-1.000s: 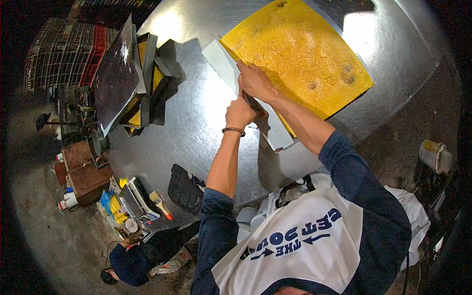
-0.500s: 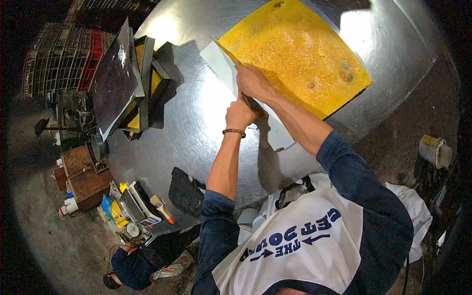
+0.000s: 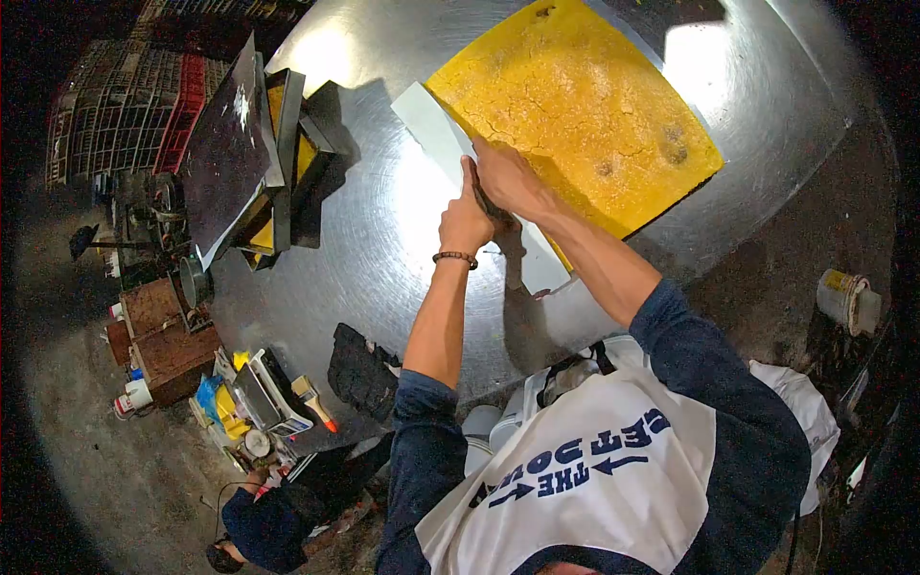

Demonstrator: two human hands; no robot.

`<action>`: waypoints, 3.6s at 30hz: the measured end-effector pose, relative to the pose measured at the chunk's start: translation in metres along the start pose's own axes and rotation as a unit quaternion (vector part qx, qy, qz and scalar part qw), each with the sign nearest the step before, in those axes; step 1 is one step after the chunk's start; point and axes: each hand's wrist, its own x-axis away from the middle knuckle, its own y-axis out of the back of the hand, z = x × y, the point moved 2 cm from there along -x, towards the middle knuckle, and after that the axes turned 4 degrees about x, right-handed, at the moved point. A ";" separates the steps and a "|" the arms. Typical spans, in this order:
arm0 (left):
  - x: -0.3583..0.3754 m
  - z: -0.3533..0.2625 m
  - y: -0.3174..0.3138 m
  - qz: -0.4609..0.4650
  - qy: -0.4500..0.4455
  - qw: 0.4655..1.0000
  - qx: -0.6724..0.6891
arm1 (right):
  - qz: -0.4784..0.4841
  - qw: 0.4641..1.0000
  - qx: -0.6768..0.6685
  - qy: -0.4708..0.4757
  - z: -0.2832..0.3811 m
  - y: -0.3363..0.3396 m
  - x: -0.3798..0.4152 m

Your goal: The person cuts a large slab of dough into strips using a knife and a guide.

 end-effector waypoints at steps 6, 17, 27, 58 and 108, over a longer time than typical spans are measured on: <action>-0.011 0.016 -0.014 -0.012 -0.028 1.000 0.001 | 0.091 0.995 -0.025 -0.040 0.011 0.015 -0.008; -0.005 0.006 -0.009 -0.018 0.001 1.000 -0.008 | 0.056 0.998 -0.019 -0.019 -0.002 0.009 0.011; -0.011 0.008 -0.008 -0.004 0.007 1.000 0.002 | 0.049 0.998 -0.028 -0.011 -0.009 0.023 0.063; -0.010 0.006 -0.009 -0.004 -0.038 0.999 0.018 | 0.044 0.998 -0.033 -0.022 -0.022 0.068 0.199; -0.003 0.000 -0.011 0.005 -0.039 0.999 0.000 | 0.111 0.986 0.013 -0.125 -0.065 0.059 0.345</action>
